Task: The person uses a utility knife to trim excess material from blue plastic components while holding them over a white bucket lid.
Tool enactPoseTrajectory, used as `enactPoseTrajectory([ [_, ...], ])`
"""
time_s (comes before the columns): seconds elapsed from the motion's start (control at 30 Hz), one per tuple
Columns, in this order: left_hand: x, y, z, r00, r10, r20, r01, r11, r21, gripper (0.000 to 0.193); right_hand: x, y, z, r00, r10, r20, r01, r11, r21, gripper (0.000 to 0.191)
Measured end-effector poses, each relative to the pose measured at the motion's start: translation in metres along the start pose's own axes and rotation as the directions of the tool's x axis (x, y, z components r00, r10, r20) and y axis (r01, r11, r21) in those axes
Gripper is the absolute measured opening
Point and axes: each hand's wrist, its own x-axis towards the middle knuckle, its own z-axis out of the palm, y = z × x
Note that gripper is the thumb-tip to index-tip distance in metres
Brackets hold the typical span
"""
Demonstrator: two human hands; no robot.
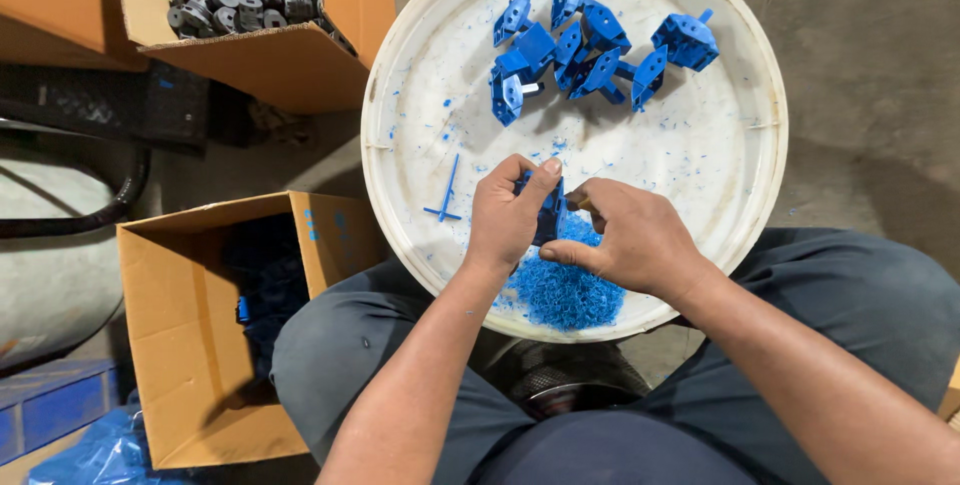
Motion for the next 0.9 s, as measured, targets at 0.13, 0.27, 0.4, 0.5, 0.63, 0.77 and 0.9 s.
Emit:
enactPoseTrajectory([
  [0.13,0.001,-0.001,0.000,1.000,-0.027,0.013,0.027,0.998,-0.054,0.033,0.001,-0.001,-0.002,1.000,0.008,-0.011,-0.009,1.000,-0.026,0.067],
  [0.27,0.003,-0.003,0.000,1.000,-0.012,0.017,0.013,0.999,-0.044,0.032,0.001,-0.001,-0.002,0.999,-0.033,0.015,0.033,0.999,-0.024,0.064],
  [0.4,0.002,-0.007,-0.001,0.999,-0.023,0.046,0.029,0.990,-0.136,0.032,0.002,0.001,0.000,0.996,0.008,0.093,0.000,0.996,-0.084,0.074],
  [0.5,0.000,-0.009,-0.001,0.998,-0.037,0.043,0.044,0.985,-0.165,0.031,0.001,0.000,0.004,0.996,-0.008,0.093,0.016,0.996,-0.090,0.075],
  [0.63,-0.001,-0.008,0.000,0.999,-0.026,0.045,0.034,0.981,-0.189,0.030,-0.001,0.001,0.009,0.998,-0.047,0.041,0.051,0.994,-0.099,0.067],
  [0.77,-0.003,-0.006,0.001,0.998,-0.037,0.048,0.047,0.975,-0.215,0.030,-0.003,0.004,0.012,0.997,-0.073,0.011,0.074,0.992,-0.104,0.062],
  [0.9,-0.003,-0.003,0.001,0.997,-0.067,0.045,0.074,0.984,-0.162,0.030,-0.004,0.005,0.014,0.995,-0.099,-0.004,0.097,0.987,-0.126,0.059],
])
